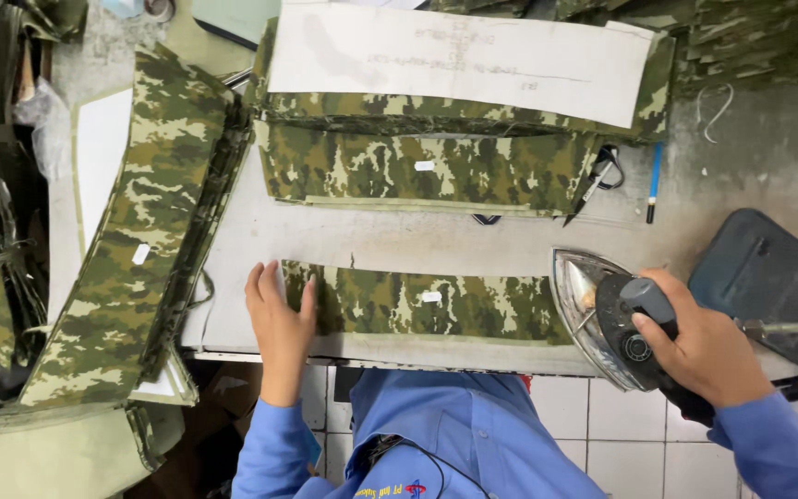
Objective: The person irons multiple pieces of camouflage fabric on a work table. They repeatedly pick up a fabric piece, smooth it with their hands, and press it with an iron before placing it on a stack.
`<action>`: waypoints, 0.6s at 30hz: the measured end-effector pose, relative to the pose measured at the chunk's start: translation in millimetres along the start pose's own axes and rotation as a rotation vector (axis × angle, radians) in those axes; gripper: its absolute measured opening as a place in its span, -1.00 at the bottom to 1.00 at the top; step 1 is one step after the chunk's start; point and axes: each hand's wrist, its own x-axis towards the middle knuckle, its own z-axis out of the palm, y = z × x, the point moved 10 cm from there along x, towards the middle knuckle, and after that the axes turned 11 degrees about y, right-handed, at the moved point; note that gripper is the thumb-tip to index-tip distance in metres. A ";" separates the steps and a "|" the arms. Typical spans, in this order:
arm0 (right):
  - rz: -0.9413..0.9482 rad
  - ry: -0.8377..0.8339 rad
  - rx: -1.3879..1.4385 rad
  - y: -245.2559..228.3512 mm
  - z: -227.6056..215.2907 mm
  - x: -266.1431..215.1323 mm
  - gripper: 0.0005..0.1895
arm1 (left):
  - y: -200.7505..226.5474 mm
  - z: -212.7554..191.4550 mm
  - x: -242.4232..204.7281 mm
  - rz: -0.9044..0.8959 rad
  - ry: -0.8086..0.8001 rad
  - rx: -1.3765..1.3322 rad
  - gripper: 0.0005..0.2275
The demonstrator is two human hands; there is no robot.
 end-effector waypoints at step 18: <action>-0.196 0.917 0.277 -20.2 -15.0 -27.0 -0.42 | -26.3 -15.6 -14.3 -0.379 -0.193 -0.543 -0.87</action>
